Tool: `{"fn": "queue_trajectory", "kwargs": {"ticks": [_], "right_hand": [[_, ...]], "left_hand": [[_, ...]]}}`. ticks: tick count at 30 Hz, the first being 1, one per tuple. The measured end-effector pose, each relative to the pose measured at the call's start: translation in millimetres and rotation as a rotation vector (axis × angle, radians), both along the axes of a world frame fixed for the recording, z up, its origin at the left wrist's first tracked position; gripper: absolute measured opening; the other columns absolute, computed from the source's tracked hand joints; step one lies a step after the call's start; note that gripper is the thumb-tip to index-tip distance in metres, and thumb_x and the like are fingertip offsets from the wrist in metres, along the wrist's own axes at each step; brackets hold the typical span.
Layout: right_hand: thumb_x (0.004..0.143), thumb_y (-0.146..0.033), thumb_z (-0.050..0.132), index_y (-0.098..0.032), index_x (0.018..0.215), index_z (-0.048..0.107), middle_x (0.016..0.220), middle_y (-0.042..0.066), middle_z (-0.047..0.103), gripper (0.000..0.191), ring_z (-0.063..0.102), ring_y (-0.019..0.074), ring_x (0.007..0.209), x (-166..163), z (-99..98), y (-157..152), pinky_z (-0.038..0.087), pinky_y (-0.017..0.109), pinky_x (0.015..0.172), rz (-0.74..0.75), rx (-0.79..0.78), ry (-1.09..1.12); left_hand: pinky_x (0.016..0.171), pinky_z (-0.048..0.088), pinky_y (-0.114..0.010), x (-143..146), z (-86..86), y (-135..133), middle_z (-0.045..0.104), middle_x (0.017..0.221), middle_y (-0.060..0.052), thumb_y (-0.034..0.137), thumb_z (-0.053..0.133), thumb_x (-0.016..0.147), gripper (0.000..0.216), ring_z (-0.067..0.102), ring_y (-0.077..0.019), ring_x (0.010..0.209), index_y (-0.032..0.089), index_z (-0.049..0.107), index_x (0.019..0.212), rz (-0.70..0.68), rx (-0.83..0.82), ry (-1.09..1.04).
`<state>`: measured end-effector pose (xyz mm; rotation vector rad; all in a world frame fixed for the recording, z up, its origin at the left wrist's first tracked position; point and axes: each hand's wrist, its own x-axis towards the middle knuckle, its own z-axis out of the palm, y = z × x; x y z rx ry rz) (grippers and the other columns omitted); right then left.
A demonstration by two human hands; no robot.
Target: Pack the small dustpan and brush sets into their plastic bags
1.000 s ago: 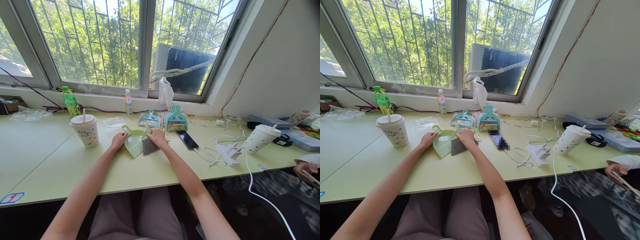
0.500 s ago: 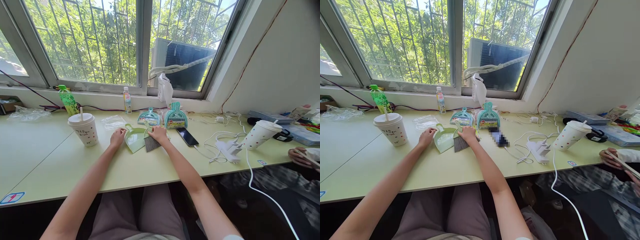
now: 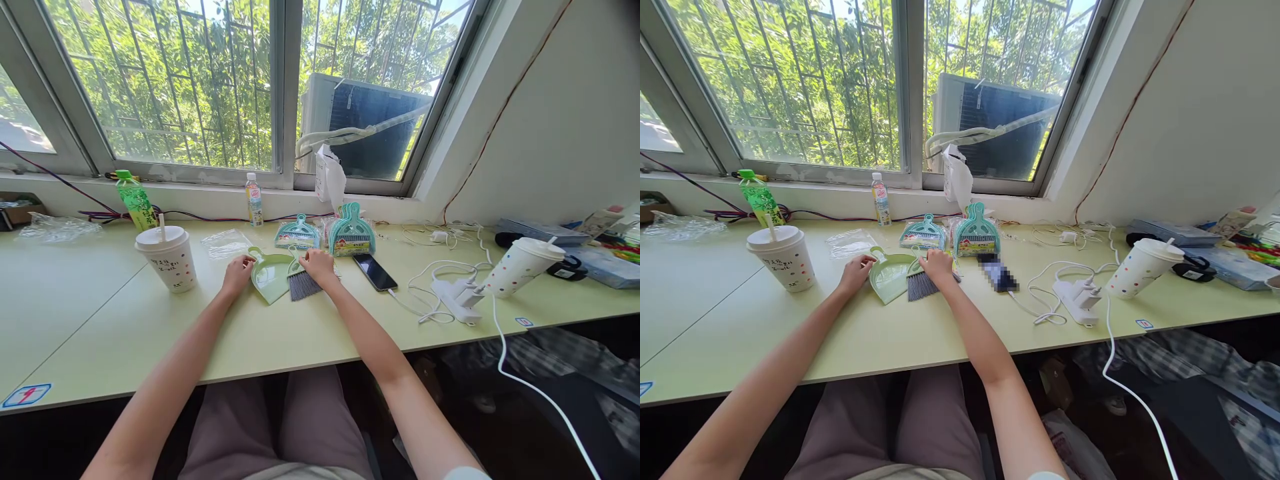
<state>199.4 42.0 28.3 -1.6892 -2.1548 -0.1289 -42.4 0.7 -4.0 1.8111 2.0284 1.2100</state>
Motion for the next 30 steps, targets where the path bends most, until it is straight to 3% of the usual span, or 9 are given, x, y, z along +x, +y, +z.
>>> {"fn": "queue_trajectory", "kwargs": {"ticks": [10,16,23,30], "right_hand": [[0.081,-0.049,0.057,-0.019,0.100,0.068,0.100,0.010,0.070,0.037,0.065,0.0259,0.096,-3.5,2.1,-3.9,0.046,0.032,0.076,0.010,-0.125,-0.084],[0.082,-0.048,0.055,-0.018,0.100,0.067,0.114,0.011,0.065,0.037,0.064,0.0250,0.096,-3.1,4.3,-7.0,0.045,0.033,0.076,0.024,-0.110,-0.092],[0.084,-0.046,0.054,-0.015,0.103,0.066,0.110,0.014,0.066,0.039,0.063,0.0263,0.099,-5.2,1.8,-6.1,0.045,0.033,0.077,0.026,-0.116,-0.099],[0.085,-0.040,0.052,-0.011,0.109,0.063,0.111,0.016,0.065,0.039,0.063,0.0278,0.101,0.6,1.3,-0.3,0.046,0.034,0.077,-0.010,-0.146,-0.082]], "left_hand": [[0.080,0.048,-0.032,-1.1,-3.5,3.2,0.070,0.091,-0.008,0.030,0.045,0.081,0.025,0.064,-0.0216,0.086,0.018,0.065,0.090,-0.023,-0.019,0.022],[0.076,0.048,-0.030,1.0,-2.3,1.5,0.070,0.087,-0.006,0.032,0.048,0.081,0.024,0.065,-0.0212,0.082,0.019,0.062,0.096,-0.035,-0.083,0.088],[0.073,0.047,-0.029,1.3,-1.8,0.4,0.069,0.089,-0.006,0.032,0.048,0.080,0.024,0.064,-0.0209,0.081,0.020,0.061,0.096,-0.050,-0.090,0.112],[0.074,0.047,-0.031,3.6,-6.9,1.2,0.068,0.090,-0.006,0.037,0.049,0.079,0.027,0.063,-0.0206,0.079,0.020,0.060,0.098,-0.153,-0.062,0.089]]}}
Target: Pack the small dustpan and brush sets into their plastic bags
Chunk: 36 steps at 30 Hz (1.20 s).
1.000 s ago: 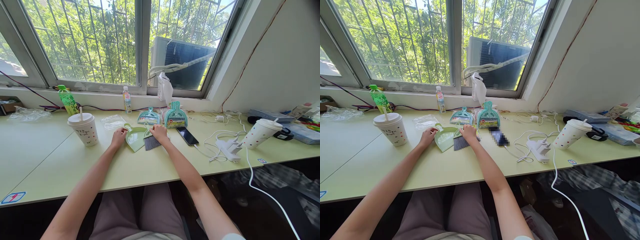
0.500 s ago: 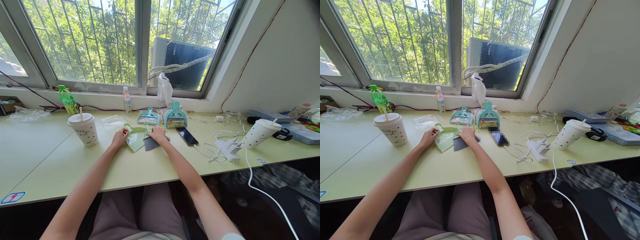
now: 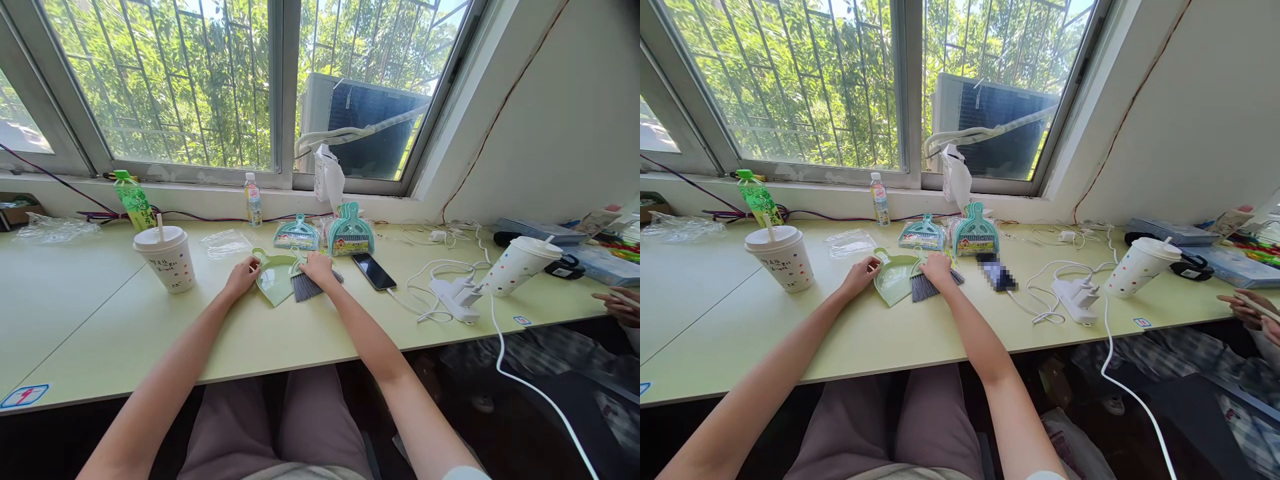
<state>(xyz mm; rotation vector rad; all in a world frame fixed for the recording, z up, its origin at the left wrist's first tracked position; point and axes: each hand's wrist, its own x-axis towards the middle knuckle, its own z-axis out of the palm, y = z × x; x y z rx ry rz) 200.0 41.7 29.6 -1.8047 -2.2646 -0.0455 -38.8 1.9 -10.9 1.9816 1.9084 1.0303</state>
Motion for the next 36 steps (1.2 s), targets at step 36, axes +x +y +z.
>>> {"fn": "queue_trajectory", "kwargs": {"ticks": [36], "right_hand": [[0.087,-0.043,0.059,-0.020,0.089,0.062,0.098,0.000,0.066,0.023,0.059,0.0140,0.090,-26,-6.1,-19,0.039,0.023,0.075,0.576,-0.054,0.400]], "left_hand": [[0.098,0.043,-0.041,7,17.9,-20,0.067,0.116,-0.009,0.012,0.046,0.089,0.032,0.060,-0.0240,0.110,0.022,0.067,0.110,-0.259,0.390,0.540]]}}
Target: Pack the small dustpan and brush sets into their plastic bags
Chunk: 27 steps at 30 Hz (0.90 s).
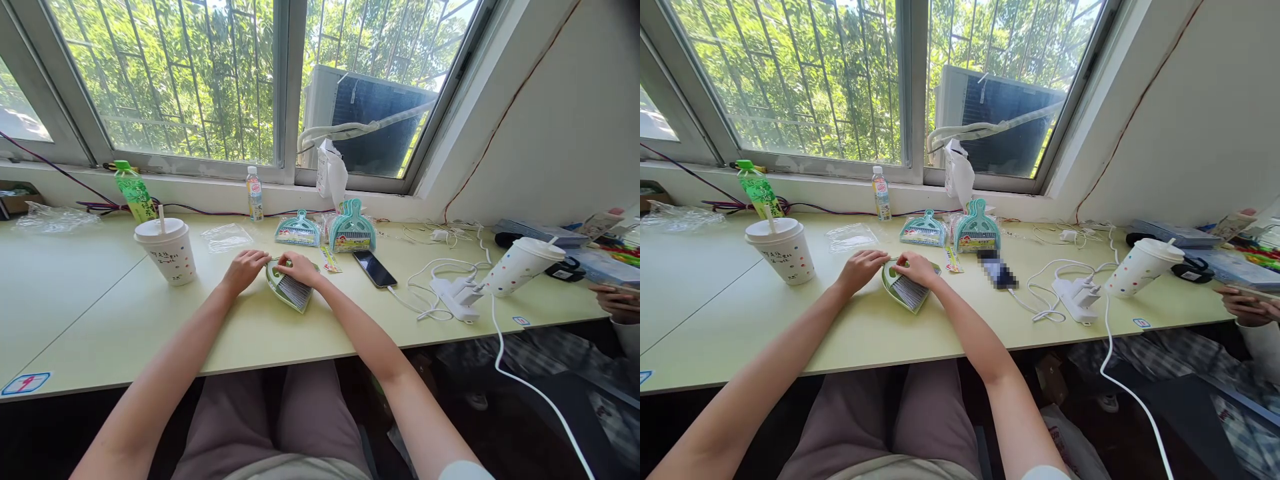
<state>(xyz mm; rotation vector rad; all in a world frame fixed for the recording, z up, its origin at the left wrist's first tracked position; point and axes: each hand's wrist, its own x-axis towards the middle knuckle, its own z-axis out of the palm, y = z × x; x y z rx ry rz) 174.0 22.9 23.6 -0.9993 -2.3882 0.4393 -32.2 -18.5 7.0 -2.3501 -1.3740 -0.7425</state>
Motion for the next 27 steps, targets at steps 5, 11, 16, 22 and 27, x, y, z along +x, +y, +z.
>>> {"fn": "queue_trajectory", "kwargs": {"ticks": [5,11,16,22,27], "right_hand": [[0.087,-0.046,0.059,-0.021,0.091,0.063,0.100,0.000,0.067,0.025,0.059,0.0138,0.091,0,-0.2,3,0.040,0.022,0.074,0.008,-0.016,0.022],[0.089,-0.049,0.056,-0.022,0.092,0.065,0.098,0.000,0.069,0.028,0.060,0.0139,0.089,2,-1.8,5,0.040,0.023,0.075,0.004,-0.026,-0.004],[0.089,-0.050,0.056,-0.023,0.095,0.066,0.100,0.000,0.070,0.030,0.061,0.0150,0.092,9,0.2,9,0.040,0.024,0.079,-0.009,-0.069,-0.073],[0.084,-0.050,0.061,-0.023,0.109,0.063,0.096,0.000,0.069,0.036,0.062,0.0149,0.090,22,5.9,15,0.041,0.024,0.080,0.116,-0.203,-0.026],[0.078,-0.045,0.068,-0.025,0.114,0.061,0.093,-0.002,0.069,0.041,0.062,0.0148,0.091,25,7.8,16,0.041,0.023,0.078,0.156,-0.219,-0.048]], "left_hand": [[0.102,0.043,-0.043,0,3.7,-3,0.067,0.120,-0.009,0.013,0.046,0.090,0.032,0.060,-0.0244,0.115,0.022,0.067,0.112,-0.009,0.001,-0.029],[0.114,0.032,-0.045,-2,4.8,-2,0.068,0.116,-0.009,0.010,0.041,0.089,0.035,0.063,-0.0211,0.112,0.021,0.068,0.109,-0.067,-0.024,-0.023],[0.111,0.038,-0.043,5,2.1,-2,0.069,0.116,-0.010,0.009,0.043,0.087,0.034,0.065,-0.0200,0.108,0.020,0.067,0.107,-0.089,-0.111,-0.033],[0.107,0.043,-0.041,13,3.3,-4,0.068,0.117,-0.012,0.005,0.045,0.085,0.034,0.065,-0.0216,0.109,0.019,0.066,0.108,-0.088,-0.131,0.031],[0.106,0.044,-0.040,13,-0.4,-2,0.068,0.117,-0.011,0.005,0.048,0.084,0.033,0.065,-0.0216,0.108,0.021,0.067,0.107,-0.107,-0.150,0.022]]}}
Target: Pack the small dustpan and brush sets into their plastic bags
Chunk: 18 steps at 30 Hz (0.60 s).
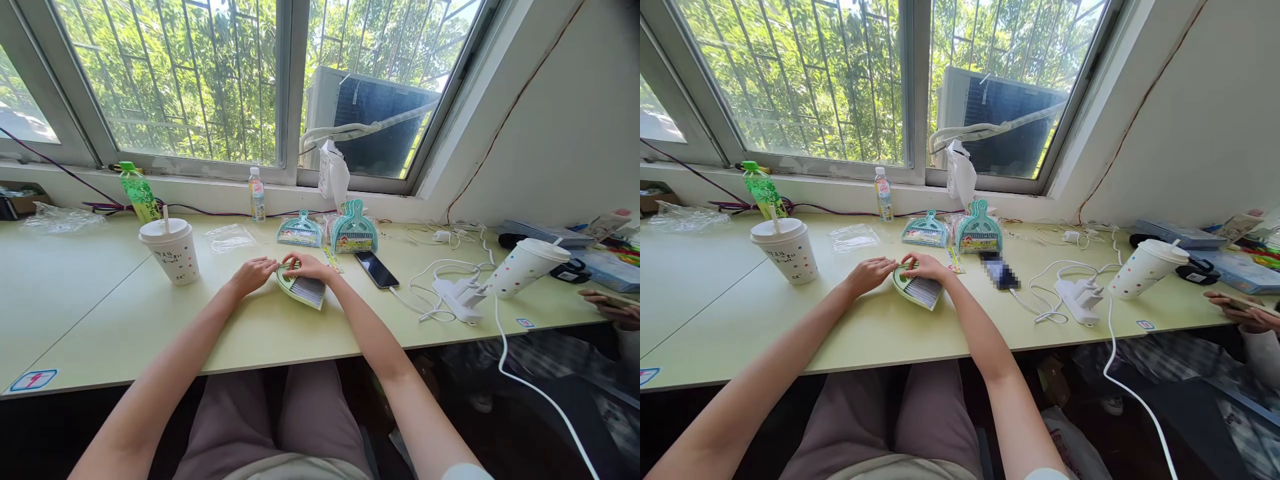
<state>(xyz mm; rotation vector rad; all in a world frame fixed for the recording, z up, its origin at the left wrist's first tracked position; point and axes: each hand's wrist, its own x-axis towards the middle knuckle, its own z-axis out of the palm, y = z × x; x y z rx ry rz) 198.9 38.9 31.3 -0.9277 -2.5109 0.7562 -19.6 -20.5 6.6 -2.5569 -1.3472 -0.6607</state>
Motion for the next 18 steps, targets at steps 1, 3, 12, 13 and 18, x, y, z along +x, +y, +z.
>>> {"fn": "queue_trajectory", "kwargs": {"ticks": [1,3,12,13,18], "right_hand": [[0.078,-0.044,0.069,-0.026,0.114,0.061,0.093,-0.002,0.070,0.041,0.062,0.0146,0.090,0,0.3,-1,0.041,0.023,0.077,-0.005,0.018,-0.014],[0.078,-0.043,0.069,-0.027,0.114,0.061,0.093,-0.003,0.070,0.040,0.063,0.0142,0.089,-2,0.7,-3,0.040,0.022,0.075,-0.015,0.066,-0.029],[0.081,-0.041,0.068,-0.028,0.116,0.058,0.094,-0.004,0.073,0.038,0.065,0.0160,0.092,-13,-0.6,-15,0.040,0.024,0.076,-0.072,0.166,-0.048],[0.081,-0.040,0.068,-0.028,0.117,0.057,0.095,-0.004,0.073,0.039,0.065,0.0163,0.092,-14,-1.0,-16,0.040,0.024,0.076,-0.082,0.167,-0.053],[0.081,-0.040,0.069,-0.028,0.119,0.055,0.094,-0.003,0.072,0.042,0.065,0.0173,0.094,-18,-2.6,-18,0.040,0.026,0.078,-0.109,0.157,-0.016]], "left_hand": [[0.106,0.044,-0.039,0,-0.7,1,0.068,0.116,-0.011,0.005,0.049,0.083,0.033,0.066,-0.0215,0.107,0.021,0.068,0.106,0.004,-0.009,-0.003],[0.106,0.044,-0.039,-1,-1.3,1,0.068,0.117,-0.011,0.005,0.050,0.083,0.033,0.065,-0.0216,0.108,0.021,0.068,0.106,0.015,-0.022,-0.005],[0.102,0.044,-0.040,-6,-1.6,0,0.067,0.119,-0.011,0.008,0.042,0.089,0.035,0.063,-0.0237,0.110,0.020,0.066,0.111,0.054,0.052,0.059],[0.101,0.044,-0.040,-7,-2.4,1,0.067,0.118,-0.011,0.008,0.042,0.089,0.035,0.062,-0.0235,0.110,0.021,0.066,0.111,0.051,0.060,0.047],[0.099,0.044,-0.039,-8,-3.3,-1,0.066,0.118,-0.008,0.010,0.041,0.090,0.035,0.060,-0.0230,0.112,0.024,0.065,0.112,0.082,0.099,0.005]]}}
